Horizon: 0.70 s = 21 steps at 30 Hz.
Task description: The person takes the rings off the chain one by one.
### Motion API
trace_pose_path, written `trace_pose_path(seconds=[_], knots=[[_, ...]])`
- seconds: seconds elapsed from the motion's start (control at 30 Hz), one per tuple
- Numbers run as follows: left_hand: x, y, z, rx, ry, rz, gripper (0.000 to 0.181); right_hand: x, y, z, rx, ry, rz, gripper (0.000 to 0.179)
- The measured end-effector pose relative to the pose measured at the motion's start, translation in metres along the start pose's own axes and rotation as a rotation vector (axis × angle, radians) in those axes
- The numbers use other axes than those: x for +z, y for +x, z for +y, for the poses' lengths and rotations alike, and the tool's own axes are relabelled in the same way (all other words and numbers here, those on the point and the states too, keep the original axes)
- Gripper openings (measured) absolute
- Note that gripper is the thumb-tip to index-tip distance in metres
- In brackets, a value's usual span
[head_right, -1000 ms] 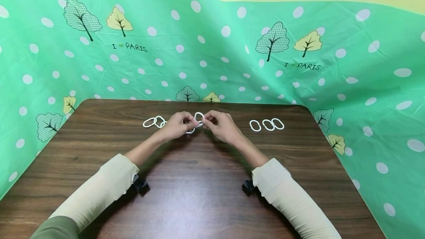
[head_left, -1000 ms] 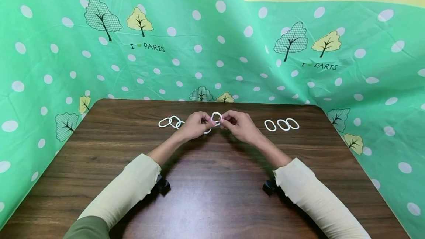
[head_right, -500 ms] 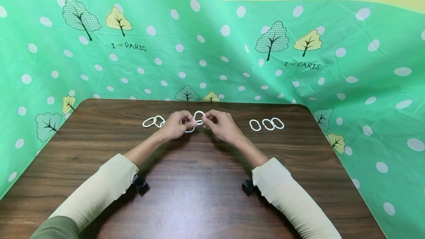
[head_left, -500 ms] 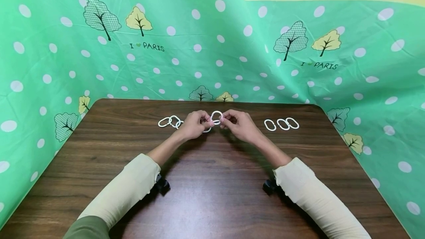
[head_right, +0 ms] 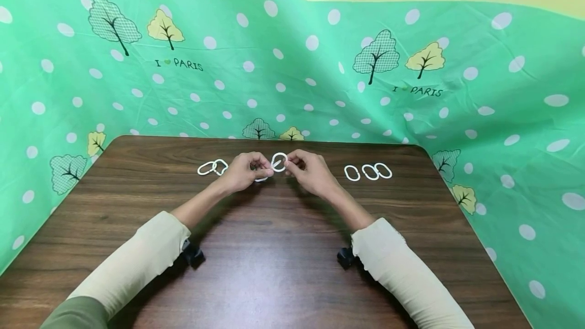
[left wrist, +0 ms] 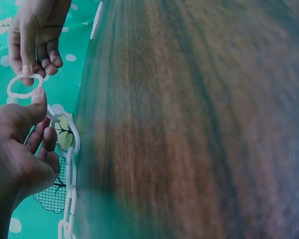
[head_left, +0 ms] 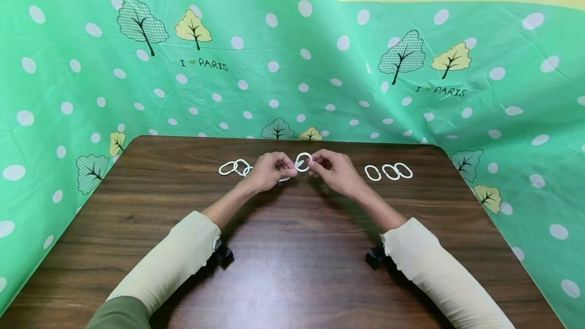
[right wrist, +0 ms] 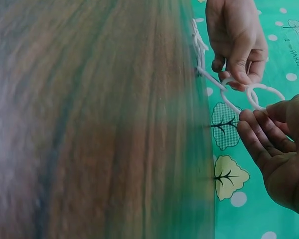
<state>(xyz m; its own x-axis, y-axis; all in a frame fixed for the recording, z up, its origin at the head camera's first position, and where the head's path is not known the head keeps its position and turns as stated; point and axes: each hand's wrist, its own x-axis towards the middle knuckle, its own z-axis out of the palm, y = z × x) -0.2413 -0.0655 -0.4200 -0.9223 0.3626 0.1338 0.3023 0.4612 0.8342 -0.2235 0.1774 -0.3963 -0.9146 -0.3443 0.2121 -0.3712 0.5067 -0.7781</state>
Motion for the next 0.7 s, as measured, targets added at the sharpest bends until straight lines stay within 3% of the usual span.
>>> trace_pose_path(seconds=[0.7], knots=[[-0.002,0.0,0.0,-0.014,-0.014,0.043,0.01,-0.042,-0.013,0.022,0.092,-0.146,0.015,0.026]])
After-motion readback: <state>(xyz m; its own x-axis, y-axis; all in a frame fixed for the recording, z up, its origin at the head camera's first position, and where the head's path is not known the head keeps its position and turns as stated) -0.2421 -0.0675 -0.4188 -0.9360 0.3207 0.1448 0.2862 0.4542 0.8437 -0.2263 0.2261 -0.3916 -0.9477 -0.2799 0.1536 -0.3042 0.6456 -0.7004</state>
